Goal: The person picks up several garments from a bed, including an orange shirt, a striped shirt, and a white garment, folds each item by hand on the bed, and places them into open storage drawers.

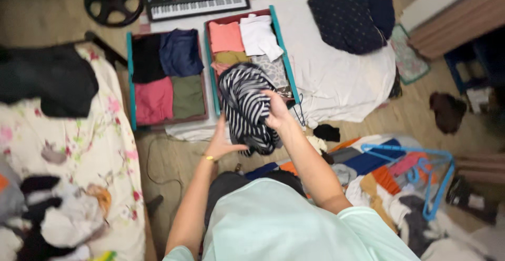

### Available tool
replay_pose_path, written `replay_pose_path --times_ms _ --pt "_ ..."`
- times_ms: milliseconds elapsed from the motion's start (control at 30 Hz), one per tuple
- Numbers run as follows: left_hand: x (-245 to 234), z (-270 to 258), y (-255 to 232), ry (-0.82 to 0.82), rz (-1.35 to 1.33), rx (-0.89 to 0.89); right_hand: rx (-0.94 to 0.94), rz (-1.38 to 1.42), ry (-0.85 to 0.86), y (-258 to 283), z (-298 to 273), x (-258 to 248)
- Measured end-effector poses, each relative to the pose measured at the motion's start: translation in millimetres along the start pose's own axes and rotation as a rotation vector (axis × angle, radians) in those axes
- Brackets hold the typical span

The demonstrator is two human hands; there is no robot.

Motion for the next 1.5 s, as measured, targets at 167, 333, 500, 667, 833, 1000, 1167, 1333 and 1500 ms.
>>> replay_pose_path --times_ms 167,333,500,667,833,1000,1167,1333,1500 --pt "33.8 23.5 -20.7 -0.355 -0.182 -0.164 0.013 0.022 0.213 -5.6 -3.4 39.5" --pt "-10.6 15.6 -31.4 -0.682 -0.699 -0.168 -0.317 -0.531 0.471 -10.6 19.8 44.0" --pt "-76.4 -4.2 -28.9 -0.817 -0.809 -0.212 -0.378 -1.411 0.307 -85.9 56.6 19.0" --pt "-124.5 -32.7 -52.7 -0.488 -1.067 -0.326 -0.21 -1.369 0.376 -191.5 133.0 -11.6" --pt "-158.9 -85.0 -140.9 -0.35 -0.96 -0.266 0.022 -1.337 0.269 -284.9 207.6 -8.3" --pt "-266.4 -138.7 -127.5 -0.556 -0.865 -0.337 0.346 -1.034 0.069 -339.8 247.0 8.4" --pt "-342.0 -234.6 -54.9 -0.909 0.076 -0.201 0.703 -0.525 0.045 -363.9 240.6 46.8" --pt "-328.9 -255.0 48.7 -0.701 0.255 -0.647 0.792 -0.451 0.04 -393.0 203.3 133.8" --pt "-302.4 -225.9 73.5 -0.75 -0.956 -0.313 0.853 -0.549 0.097 -380.7 204.2 186.9"
Point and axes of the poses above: each hand's wrist, its own z-axis towards the middle knuckle, its own x-axis out of the palm, y = z × x, the point moved 2 cm from there along z, towards the middle knuckle, and after that the axes turned 12 degrees about z, right-handed, at the moved point
